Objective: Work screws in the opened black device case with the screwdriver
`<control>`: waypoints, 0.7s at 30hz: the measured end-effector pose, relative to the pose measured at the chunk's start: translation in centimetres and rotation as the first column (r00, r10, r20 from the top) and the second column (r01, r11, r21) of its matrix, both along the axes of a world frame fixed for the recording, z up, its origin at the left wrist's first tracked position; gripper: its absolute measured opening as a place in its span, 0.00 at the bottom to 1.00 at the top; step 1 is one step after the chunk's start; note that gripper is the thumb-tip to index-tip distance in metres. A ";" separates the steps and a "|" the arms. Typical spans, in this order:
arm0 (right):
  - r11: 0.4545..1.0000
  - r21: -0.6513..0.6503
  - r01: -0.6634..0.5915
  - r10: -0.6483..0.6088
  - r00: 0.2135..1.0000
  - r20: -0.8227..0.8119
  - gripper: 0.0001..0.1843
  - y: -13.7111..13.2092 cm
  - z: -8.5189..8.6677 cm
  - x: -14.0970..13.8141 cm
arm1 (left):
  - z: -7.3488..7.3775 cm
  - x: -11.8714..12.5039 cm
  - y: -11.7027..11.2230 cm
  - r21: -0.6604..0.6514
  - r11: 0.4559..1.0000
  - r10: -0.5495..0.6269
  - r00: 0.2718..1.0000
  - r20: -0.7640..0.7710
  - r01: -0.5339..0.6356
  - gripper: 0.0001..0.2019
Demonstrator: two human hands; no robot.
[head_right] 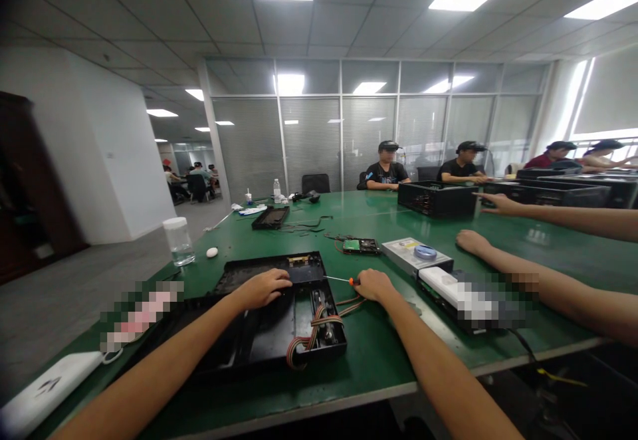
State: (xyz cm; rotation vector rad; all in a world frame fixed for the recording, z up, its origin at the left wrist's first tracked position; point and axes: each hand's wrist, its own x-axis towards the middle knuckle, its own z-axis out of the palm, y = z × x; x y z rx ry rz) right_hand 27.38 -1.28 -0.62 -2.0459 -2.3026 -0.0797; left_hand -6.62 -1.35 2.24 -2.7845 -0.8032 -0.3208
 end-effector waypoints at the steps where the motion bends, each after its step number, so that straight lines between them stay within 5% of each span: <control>1: 1.000 -0.004 0.008 -0.008 1.000 -0.005 0.16 0.2 -0.1 0.3 | 0.1 0.1 0.0 0.013 1.000 -0.026 0.999 -0.018 0.027 0.11; 7: 1.000 -0.003 -0.028 0.027 0.998 -0.061 0.16 0.8 -0.6 1.2 | 0.0 1.0 0.2 0.078 0.996 -0.034 0.992 -0.120 0.043 0.09; 12: 0.997 0.062 0.055 -0.049 0.994 -0.094 0.19 1.0 -0.4 1.5 | 0.9 2.0 -0.9 0.154 0.988 0.002 1.000 -0.021 0.001 0.09; 21: 0.967 0.157 0.201 -0.170 0.966 -0.193 0.20 1.1 0.0 2.3 | 1.8 7.1 -0.5 0.024 0.997 0.077 0.967 -0.242 -0.073 0.07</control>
